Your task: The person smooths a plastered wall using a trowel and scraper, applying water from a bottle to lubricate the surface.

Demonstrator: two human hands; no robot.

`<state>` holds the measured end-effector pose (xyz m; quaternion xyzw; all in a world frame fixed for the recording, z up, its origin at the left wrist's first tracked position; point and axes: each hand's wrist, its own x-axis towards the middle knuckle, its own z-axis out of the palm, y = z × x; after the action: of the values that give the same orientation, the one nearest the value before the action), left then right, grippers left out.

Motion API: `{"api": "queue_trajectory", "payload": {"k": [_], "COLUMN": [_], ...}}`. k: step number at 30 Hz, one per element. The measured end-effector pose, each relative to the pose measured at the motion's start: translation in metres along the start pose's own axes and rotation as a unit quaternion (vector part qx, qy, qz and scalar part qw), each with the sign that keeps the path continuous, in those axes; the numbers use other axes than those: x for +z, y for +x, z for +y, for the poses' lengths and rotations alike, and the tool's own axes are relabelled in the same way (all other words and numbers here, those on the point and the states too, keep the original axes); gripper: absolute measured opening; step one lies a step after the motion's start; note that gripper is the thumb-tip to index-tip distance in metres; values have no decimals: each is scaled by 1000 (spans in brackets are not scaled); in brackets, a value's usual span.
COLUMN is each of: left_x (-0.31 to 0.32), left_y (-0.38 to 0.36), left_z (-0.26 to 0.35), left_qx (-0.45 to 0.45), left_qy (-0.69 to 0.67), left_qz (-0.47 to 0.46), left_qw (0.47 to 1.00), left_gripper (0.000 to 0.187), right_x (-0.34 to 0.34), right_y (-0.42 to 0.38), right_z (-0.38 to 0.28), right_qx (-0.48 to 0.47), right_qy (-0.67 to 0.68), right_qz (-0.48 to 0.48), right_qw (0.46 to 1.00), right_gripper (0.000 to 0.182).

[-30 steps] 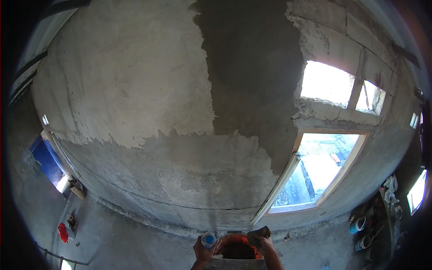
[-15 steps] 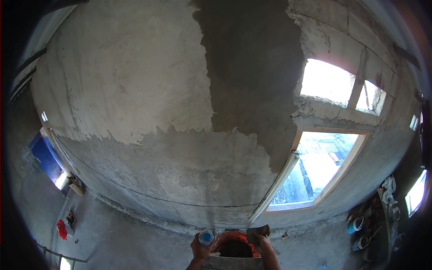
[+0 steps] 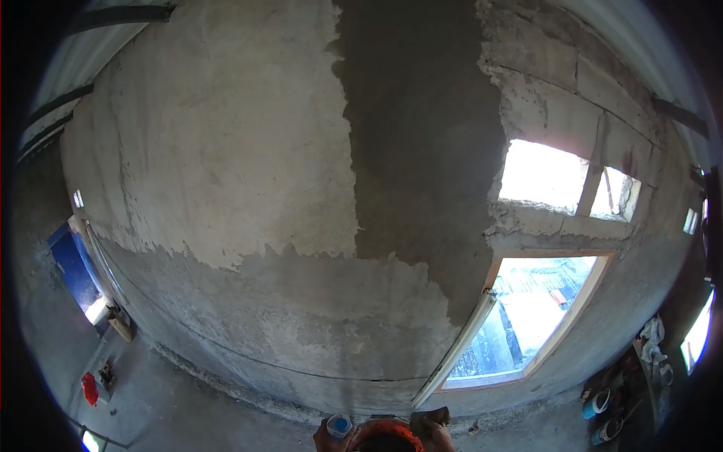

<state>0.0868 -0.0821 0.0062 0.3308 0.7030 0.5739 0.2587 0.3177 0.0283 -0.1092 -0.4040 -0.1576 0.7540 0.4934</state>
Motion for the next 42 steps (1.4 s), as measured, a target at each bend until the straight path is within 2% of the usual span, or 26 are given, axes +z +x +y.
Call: {"api": "queue_trajectory", "payload": {"k": [2, 4, 5, 7, 11, 14, 16, 19, 21, 23, 25, 27, 28, 31, 33, 35, 37, 39, 40, 41, 42], "left_x": [0, 1, 2, 2, 6, 6, 4, 6, 5, 4, 6, 7, 7, 6, 8, 12, 12, 13, 11, 11, 10], "left_y": [3, 5, 3, -6, 0, 0, 0, 0, 1, 2, 6, 11, 12, 16, 13, 13, 13, 11, 10, 9, 10], "left_z": [-16, -18, -17, 12, -9, -5, -1, 0, 2, -3, -19, -29, -34, -45, -37, -41, -44, -34, -42, -53, -61], "left_qx": [7, 30, 32, 28, 34, 13, 22, 38, 38, 36, 96, 103, 115, 122, 119, 89, 85, 68, 61, 69, 77], "left_qy": [14, 126, 125, -36, -32, -54, 10, -14, 9, 32, 26, 52, 77, 95, 80, 41, 49, 73, 75, 93, 111], "left_qz": [-7, 15, 14, 20, 15, 5, 0, 22, 11, -1, 13, 19, 28, 39, 37, 43, 24, 19, 15, 9, 2], "left_qw": [1000, 992, 992, 999, 999, 998, 1000, 999, 999, 999, 995, 993, 990, 987, 989, 994, 995, 995, 995, 993, 991], "left_gripper": [78, 76, 76, 72, 71, 71, 69, 65, 65, 65, 58, 56, 53, 48, 46, 45, 45, 46, 46, 47, 47], "right_x": [4, 4, 4, 6, 16, 24, 28, 25, 19, 20, 12, -12, -13, -22, 2, 12, 48, 83, 115, 128, 171], "right_y": [-4, -4, -3, -2, -9, -17, -22, -21, -16, -14, -12, 4, 8, 23, 23, 43, 58, 86, 91, 117, 113], "right_z": [-6, -8, -7, -6, -9, -12, -13, -13, -12, -14, -14, -11, -3, -7, -28, -38, -63, -91, -108, -123, -145], "right_qx": [18, 37, 27, 17, -27, -59, -79, -99, -52, -41, -27, 78, 46, 45, 24, -22, -63, -132, -167, -256, -349], "right_qy": [1, 2, -3, -7, -8, -9, -10, -12, 5, 3, 3, 53, 22, 49, 33, 15, -30, -92, -92, -206, -340], "right_qz": [3, 6, 24, 43, 46, 49, 52, 55, 26, 37, 54, 21, 44, 22, -22, -18, -2, -62, -38, -36, 29], "right_qw": [1000, 999, 999, 999, 999, 997, 995, 994, 998, 998, 998, 995, 998, 998, 999, 999, 998, 985, 981, 944, 873], "right_gripper": [38, 37, 37, 36, 36, 36, 36, 36, 35, 35, 36, 33, 33, 35, 36, 37, 37, 38, 36, 33, 26]}}
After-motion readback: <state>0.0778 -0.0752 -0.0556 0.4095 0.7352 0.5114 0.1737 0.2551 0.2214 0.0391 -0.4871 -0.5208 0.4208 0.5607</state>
